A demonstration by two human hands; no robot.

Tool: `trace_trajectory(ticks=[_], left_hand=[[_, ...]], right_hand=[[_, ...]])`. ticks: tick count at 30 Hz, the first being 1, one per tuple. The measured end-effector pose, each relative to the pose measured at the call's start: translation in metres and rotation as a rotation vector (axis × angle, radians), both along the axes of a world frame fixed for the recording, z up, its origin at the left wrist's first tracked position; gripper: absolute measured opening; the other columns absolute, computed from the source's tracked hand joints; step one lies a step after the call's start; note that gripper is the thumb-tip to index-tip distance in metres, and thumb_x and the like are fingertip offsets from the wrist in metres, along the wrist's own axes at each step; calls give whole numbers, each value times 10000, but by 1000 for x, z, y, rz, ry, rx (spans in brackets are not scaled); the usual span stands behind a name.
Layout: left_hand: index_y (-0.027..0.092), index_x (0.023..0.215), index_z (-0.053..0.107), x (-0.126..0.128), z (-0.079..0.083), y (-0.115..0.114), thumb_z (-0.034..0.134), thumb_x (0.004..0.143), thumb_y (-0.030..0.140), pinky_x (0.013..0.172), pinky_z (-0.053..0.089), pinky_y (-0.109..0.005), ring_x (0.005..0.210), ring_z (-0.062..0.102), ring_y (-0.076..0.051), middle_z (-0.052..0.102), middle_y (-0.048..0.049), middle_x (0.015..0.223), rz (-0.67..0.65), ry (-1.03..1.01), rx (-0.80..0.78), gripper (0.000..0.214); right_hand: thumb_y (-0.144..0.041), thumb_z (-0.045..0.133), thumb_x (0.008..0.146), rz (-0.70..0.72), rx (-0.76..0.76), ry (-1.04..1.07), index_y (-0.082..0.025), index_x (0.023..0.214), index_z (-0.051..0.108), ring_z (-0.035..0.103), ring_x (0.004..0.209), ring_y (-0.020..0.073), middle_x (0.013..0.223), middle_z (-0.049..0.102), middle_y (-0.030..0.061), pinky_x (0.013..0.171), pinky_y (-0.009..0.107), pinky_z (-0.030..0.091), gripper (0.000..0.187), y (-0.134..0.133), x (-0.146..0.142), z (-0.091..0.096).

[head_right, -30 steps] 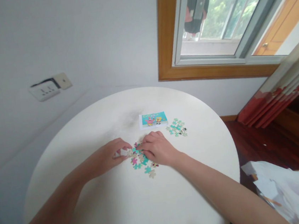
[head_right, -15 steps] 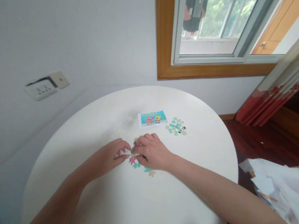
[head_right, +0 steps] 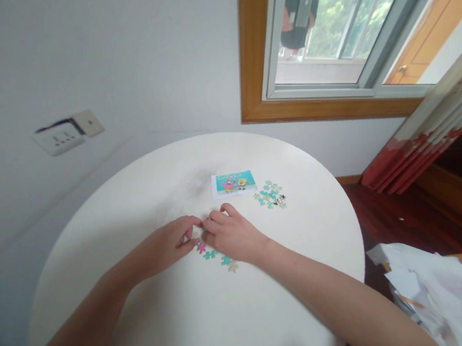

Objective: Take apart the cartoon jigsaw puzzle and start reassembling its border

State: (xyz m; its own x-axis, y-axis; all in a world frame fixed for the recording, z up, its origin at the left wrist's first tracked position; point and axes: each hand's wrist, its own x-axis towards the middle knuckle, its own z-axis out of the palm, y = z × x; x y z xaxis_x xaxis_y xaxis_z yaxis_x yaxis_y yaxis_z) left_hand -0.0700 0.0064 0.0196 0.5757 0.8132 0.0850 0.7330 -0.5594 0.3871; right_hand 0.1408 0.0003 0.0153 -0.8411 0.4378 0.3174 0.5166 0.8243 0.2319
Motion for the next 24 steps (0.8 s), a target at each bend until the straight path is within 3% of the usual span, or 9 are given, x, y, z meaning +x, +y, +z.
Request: trace_trajectory(ticks=[5, 12, 18, 24], left_hand=[[179, 958, 542, -2, -1, 1, 455, 763, 152, 665, 401, -275, 716, 522, -165, 546, -2, 792, -38, -5, -1, 215], [188, 864, 565, 0, -3, 5, 398, 896, 227, 736, 401, -276, 792, 529, -165, 556, -21, 853, -78, -24, 23, 175], [181, 849, 588, 7, -1, 4, 425, 908, 275, 720, 402, -274, 772, 527, -161, 548, -18, 830, -22, -109, -2, 198], [175, 805, 599, 16, 0, 4, 476, 876, 324, 602, 376, -247, 639, 473, -131, 511, 5, 731, 58, -218, -83, 205]], right_hand=[[-195, 427, 956, 11, -21, 22, -164, 979, 637, 442, 913, 208, 936, 605, 79, 852, 405, 286, 213, 2, 1, -2], [-277, 548, 904, -103, -362, 372, -221, 972, 684, 492, 963, 185, 1023, 633, 48, 815, 348, 331, 162, 11, 5, -17], [-195, 553, 882, -62, -529, 555, -213, 905, 704, 551, 926, 169, 970, 669, 37, 862, 333, 374, 154, 17, 10, -15], [-254, 574, 883, -88, -622, 688, -193, 783, 693, 582, 819, 138, 819, 677, 17, 848, 306, 395, 167, 18, 14, -12]])
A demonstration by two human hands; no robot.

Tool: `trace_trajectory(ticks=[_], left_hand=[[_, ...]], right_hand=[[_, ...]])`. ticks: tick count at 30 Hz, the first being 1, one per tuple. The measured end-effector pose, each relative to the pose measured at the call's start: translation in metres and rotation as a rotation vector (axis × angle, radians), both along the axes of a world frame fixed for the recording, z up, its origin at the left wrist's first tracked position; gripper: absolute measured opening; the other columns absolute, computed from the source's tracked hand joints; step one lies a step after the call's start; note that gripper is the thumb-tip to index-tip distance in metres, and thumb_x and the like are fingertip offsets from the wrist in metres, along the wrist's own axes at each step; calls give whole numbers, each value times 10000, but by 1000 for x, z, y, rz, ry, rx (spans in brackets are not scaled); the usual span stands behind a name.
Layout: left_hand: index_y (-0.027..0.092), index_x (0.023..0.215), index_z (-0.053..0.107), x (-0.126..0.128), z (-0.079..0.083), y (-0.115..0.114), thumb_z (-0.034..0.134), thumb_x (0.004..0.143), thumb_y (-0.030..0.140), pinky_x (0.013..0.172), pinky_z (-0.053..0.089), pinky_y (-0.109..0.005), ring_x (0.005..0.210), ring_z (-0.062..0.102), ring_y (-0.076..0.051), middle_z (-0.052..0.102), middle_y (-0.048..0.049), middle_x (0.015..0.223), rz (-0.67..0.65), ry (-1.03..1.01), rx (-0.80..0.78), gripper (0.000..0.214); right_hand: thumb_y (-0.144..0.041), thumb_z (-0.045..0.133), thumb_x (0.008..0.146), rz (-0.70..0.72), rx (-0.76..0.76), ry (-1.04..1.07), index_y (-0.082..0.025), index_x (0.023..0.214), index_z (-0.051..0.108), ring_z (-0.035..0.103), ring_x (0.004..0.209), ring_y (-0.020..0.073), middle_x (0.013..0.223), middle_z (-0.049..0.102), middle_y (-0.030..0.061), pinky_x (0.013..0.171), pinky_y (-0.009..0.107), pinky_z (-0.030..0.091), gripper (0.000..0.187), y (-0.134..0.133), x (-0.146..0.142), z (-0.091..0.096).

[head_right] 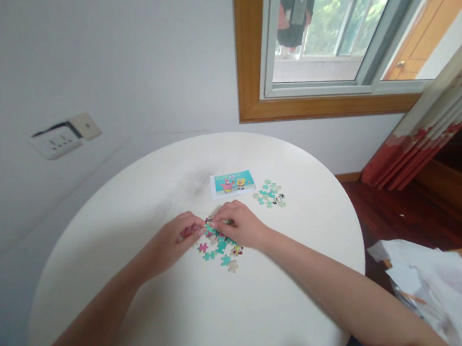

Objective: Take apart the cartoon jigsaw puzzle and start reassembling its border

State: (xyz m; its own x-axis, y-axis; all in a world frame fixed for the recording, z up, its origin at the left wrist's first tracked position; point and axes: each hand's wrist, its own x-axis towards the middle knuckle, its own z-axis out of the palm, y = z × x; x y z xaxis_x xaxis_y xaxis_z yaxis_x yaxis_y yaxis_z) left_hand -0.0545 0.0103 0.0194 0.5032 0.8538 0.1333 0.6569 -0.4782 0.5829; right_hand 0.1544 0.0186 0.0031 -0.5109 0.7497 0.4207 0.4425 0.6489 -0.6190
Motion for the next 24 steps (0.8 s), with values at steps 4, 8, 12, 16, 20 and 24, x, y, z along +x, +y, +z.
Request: trace_trajectory(ticks=[4, 8, 12, 16, 20, 24], left_hand=[[170, 780, 600, 5, -1, -1, 476, 873, 317, 584, 363, -243, 624, 467, -127, 506, 8, 710, -20, -1, -9, 214], [176, 954, 638, 4, -5, -1, 473, 873, 304, 633, 391, -261, 664, 505, -142, 542, -14, 774, -6, 22, 33, 224], [184, 1067, 624, 0, -10, 1, 436, 892, 275, 681, 402, -275, 666, 517, -138, 551, -26, 836, 20, 45, 83, 273], [184, 1067, 626, 0, -11, 1, 432, 895, 272, 684, 402, -271, 686, 526, -145, 558, -34, 850, 16, 58, 93, 274], [179, 1065, 629, 1, -10, 0, 436, 890, 272, 694, 405, -275, 710, 534, -154, 560, -39, 855, 7, 58, 94, 277], [184, 1050, 631, 1, -9, -1, 426, 888, 266, 689, 407, -272, 700, 531, -150, 564, -39, 856, 21, 60, 103, 274]], right_hand=[[-242, 620, 841, -70, -13, 13, -186, 772, 688, 581, 827, 143, 806, 671, 12, 841, 304, 406, 112, 0, 0, -1], [-243, 631, 829, -132, 16, 40, -191, 775, 697, 589, 846, 153, 811, 678, 18, 854, 314, 410, 100, 12, 13, -1], [-316, 620, 834, -385, 65, 16, -199, 764, 714, 599, 833, 178, 818, 692, 46, 832, 325, 415, 166, 40, 54, -3], [-373, 579, 852, -753, 39, -135, -193, 791, 741, 585, 897, 215, 889, 693, 82, 826, 336, 396, 249, 62, 94, -8], [-405, 555, 863, -907, 37, -293, -223, 847, 749, 535, 975, 266, 985, 673, 89, 797, 366, 378, 267, 68, 102, -11], [-390, 538, 876, -881, 59, -362, -237, 866, 744, 499, 980, 277, 996, 655, 91, 771, 378, 367, 257, 70, 95, -14]])
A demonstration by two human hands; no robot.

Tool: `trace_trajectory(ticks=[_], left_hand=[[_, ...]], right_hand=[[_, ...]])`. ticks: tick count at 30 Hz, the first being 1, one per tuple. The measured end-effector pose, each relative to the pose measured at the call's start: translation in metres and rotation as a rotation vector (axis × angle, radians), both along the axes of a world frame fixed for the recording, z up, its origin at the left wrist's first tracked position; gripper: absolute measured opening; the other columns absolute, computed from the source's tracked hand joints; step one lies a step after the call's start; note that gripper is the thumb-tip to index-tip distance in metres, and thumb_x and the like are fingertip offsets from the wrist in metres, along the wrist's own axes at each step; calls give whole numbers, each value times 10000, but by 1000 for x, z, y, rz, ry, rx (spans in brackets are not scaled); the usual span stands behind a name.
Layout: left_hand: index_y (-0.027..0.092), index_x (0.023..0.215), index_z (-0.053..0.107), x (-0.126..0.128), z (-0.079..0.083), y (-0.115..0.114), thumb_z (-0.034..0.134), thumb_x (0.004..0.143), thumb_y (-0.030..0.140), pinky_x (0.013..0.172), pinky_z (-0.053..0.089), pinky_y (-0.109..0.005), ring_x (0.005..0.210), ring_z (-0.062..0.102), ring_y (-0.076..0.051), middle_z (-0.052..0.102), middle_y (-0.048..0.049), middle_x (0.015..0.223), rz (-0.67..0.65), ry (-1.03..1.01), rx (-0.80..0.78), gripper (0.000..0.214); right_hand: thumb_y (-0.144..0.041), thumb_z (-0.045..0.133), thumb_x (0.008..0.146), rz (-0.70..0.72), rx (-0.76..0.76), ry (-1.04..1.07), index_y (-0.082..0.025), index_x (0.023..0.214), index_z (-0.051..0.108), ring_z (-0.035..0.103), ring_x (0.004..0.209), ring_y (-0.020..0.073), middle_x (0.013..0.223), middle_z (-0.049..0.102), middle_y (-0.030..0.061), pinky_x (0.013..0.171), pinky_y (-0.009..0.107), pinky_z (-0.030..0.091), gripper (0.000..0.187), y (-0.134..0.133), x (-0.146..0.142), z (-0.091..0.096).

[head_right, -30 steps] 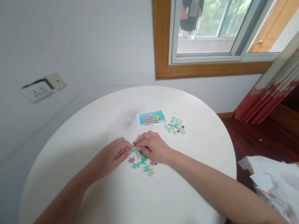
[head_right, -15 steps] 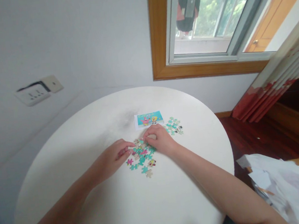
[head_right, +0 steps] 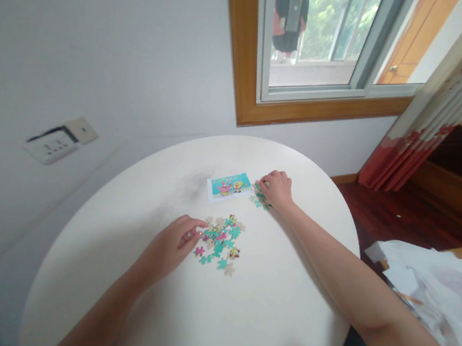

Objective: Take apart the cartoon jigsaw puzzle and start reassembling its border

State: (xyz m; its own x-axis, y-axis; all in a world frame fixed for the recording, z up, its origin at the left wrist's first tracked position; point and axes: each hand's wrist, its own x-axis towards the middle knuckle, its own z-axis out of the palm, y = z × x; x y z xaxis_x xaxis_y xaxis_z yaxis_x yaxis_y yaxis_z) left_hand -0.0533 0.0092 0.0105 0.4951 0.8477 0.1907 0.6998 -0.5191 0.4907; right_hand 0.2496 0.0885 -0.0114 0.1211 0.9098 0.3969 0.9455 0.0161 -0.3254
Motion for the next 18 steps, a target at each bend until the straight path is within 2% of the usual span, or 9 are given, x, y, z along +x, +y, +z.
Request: trace_trajectory(ticks=[13, 18], left_hand=[[193, 1046, 630, 0, 2, 1, 416, 895, 276, 687, 413, -266, 675, 530, -139, 565, -34, 851, -3, 5, 25, 274], [187, 1044, 631, -2, 3, 2, 422, 899, 280, 688, 409, -273, 667, 525, -137, 560, -32, 855, -5, -3, 32, 271]], right_hand=[[-393, 630, 806, 5, 41, -33, -230, 797, 728, 453, 978, 273, 968, 614, 96, 781, 388, 351, 190, 1, -2, -3], [-389, 539, 873, -15, 83, 25, -231, 865, 725, 475, 989, 276, 995, 626, 95, 788, 391, 356, 244, 0, 4, 1]])
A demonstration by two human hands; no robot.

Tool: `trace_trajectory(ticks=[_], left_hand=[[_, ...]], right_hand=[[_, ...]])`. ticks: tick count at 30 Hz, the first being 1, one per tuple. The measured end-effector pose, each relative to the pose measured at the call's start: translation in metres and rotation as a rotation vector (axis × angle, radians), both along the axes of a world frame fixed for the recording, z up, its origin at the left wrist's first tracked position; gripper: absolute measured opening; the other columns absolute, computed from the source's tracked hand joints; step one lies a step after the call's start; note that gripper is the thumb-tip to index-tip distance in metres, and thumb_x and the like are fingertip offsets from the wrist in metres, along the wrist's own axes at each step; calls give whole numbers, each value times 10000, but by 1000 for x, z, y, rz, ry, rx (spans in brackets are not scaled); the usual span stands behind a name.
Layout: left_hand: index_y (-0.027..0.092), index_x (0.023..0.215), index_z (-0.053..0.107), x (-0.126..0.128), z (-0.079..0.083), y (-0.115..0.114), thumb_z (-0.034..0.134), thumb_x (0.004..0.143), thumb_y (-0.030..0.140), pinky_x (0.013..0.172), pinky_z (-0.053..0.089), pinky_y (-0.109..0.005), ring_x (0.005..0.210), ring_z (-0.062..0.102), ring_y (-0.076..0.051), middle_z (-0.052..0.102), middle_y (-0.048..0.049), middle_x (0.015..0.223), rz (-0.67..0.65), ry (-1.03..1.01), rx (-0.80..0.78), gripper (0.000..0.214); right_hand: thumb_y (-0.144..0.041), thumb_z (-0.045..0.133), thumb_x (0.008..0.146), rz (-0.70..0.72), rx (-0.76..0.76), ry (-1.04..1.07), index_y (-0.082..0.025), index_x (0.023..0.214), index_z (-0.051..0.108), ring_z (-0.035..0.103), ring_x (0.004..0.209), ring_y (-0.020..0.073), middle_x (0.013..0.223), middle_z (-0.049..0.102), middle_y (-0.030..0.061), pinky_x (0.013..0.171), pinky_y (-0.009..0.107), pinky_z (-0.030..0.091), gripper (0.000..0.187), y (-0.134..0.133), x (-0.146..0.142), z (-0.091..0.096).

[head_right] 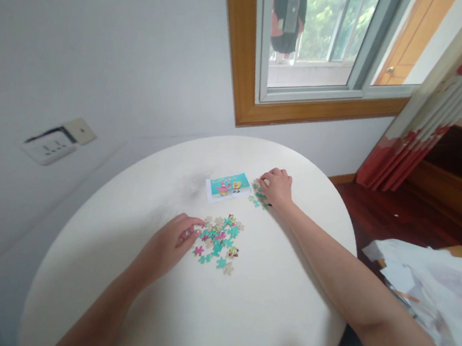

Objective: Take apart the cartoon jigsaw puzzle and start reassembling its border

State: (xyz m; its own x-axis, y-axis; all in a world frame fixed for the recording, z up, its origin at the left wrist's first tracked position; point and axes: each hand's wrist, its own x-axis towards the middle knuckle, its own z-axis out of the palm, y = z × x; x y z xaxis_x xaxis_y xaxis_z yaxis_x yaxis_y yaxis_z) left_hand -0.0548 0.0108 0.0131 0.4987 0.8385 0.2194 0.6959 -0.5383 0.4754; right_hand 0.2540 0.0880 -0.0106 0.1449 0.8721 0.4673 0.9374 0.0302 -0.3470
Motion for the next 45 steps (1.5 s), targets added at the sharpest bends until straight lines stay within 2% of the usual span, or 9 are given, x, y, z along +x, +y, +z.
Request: trace_trajectory(ticks=[4, 7, 10, 17, 21, 25, 30, 36, 45], left_hand=[[194, 1046, 632, -3, 2, 2, 418, 901, 277, 684, 409, -277, 657, 519, -137, 556, -28, 852, 31, 5, 6, 272], [188, 1039, 634, -8, 1, 5, 420, 894, 267, 688, 416, -281, 668, 518, -141, 556, -36, 863, 54, 12, 10, 271], [186, 1019, 639, -14, -4, 8, 452, 864, 234, 706, 431, -283, 731, 534, -155, 562, -49, 901, 44, 8, 2, 248], [194, 931, 637, -17, -9, 8, 496, 790, 139, 718, 446, -268, 782, 540, -158, 560, -43, 935, 2, -2, -11, 207], [192, 950, 635, -19, -9, 9, 474, 820, 129, 754, 448, -278, 828, 548, -169, 562, -48, 937, -2, 6, 14, 217], [201, 1067, 634, -15, -10, 6, 491, 855, 174, 769, 451, -272, 880, 551, -177, 553, -55, 963, -69, -6, 27, 257], [208, 1087, 640, -5, -10, 0, 498, 889, 245, 758, 445, -261, 858, 553, -167, 540, -48, 958, -111, 16, -27, 247], [212, 1027, 623, -5, -13, 1, 513, 872, 206, 716, 430, -249, 805, 543, -152, 527, -27, 932, -104, 32, -9, 190], [213, 1031, 607, -2, -14, -1, 532, 876, 220, 706, 427, -246, 828, 544, -157, 534, -27, 953, -95, 35, -15, 172]], right_hand=[[-376, 487, 902, 89, 81, 102, -196, 886, 717, 520, 957, 248, 972, 649, 103, 830, 384, 376, 292, -6, 5, 8], [-335, 492, 899, 305, 119, 134, -188, 873, 706, 554, 904, 219, 908, 662, 88, 829, 364, 400, 262, -17, -5, 15], [-282, 515, 887, 538, 103, 76, -198, 899, 708, 558, 889, 207, 902, 666, 73, 832, 361, 399, 212, -33, -26, 18], [-225, 577, 842, 867, -22, -67, -237, 1039, 704, 526, 969, 202, 1012, 644, 60, 886, 370, 369, 235, -59, -59, 17], [-255, 561, 871, 914, -44, -74, -238, 1086, 689, 523, 995, 199, 1039, 637, 69, 896, 370, 370, 250, -62, -63, 18], [-247, 584, 860, 959, -57, -101, -265, 1122, 674, 515, 1021, 198, 1070, 626, 64, 899, 364, 370, 277, -63, -68, 14], [-215, 608, 834, 969, -68, -111, -284, 1002, 713, 512, 1040, 198, 1078, 625, 45, 905, 364, 361, 210, -63, -69, 10], [-253, 615, 841, 954, -63, -81, -246, 893, 718, 533, 990, 194, 1021, 647, 46, 886, 350, 374, 116, -63, -69, 13], [-241, 602, 852, 928, -106, -140, -252, 1085, 677, 489, 1047, 224, 1085, 619, 63, 899, 378, 366, 245, -72, -81, 12]])
